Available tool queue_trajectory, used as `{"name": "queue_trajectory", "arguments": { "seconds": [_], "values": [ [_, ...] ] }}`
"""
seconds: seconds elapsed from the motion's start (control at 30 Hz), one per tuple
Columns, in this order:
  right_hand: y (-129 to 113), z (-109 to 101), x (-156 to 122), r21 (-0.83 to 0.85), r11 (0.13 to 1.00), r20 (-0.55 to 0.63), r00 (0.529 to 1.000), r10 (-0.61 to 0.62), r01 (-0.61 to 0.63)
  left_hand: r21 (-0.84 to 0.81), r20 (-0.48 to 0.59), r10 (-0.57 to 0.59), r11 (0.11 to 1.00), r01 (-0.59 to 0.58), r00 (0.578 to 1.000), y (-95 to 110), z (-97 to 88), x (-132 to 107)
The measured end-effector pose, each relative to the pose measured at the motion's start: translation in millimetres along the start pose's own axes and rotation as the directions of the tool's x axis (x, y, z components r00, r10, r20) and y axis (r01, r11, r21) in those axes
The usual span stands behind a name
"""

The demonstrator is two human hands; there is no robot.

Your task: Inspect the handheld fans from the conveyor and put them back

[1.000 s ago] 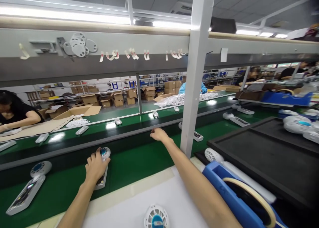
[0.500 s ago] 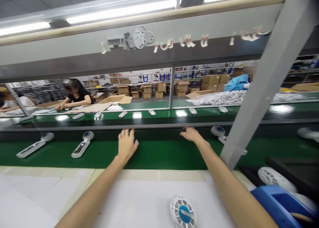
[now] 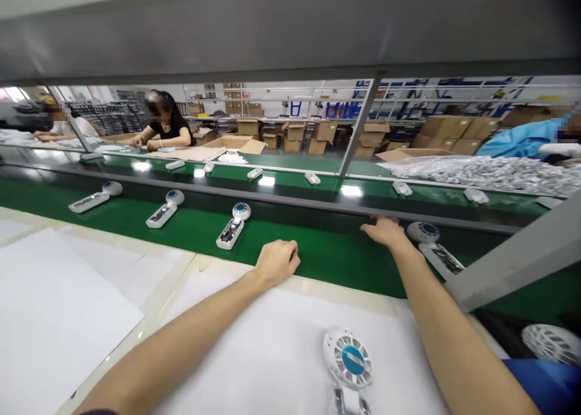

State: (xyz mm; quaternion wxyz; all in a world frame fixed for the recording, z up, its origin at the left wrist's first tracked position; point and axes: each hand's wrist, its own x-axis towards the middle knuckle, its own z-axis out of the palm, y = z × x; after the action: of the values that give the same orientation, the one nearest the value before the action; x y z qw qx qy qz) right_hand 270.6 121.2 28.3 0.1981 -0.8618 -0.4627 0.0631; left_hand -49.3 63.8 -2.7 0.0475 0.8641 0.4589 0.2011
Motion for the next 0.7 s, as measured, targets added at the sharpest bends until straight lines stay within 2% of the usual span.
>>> {"name": "queue_trajectory", "arguments": {
  "seconds": [0.17,0.33,0.5,0.7],
  "values": [
    [3.1,3.5,-5.7,-0.116,0.992,0.060,0.997,0.056,-0.049,-0.058,0.044,-0.029,0.998,0.032,0.999,3.9,-1.0,-1.5],
    [7.2,13.1,-16.6,-0.219,0.962,-0.051,0.987,0.152,-0.160,-0.077,0.068,-0.039,0.996,0.044,0.997,4.0,-3.3,-2.1],
    [12.0,22.9,-20.7,-0.228,0.946,-0.091,0.972,0.216,-0.231,-0.058,0.073,-0.031,0.998,0.035,0.997,3.8,-3.3,-1.7],
    [11.5,21.2,-20.6,-0.203,0.939,-0.082,0.961,0.264,-0.276,-0.059,0.065,-0.017,0.998,0.021,0.998,1.9,-1.0,-1.6]
  ]
}}
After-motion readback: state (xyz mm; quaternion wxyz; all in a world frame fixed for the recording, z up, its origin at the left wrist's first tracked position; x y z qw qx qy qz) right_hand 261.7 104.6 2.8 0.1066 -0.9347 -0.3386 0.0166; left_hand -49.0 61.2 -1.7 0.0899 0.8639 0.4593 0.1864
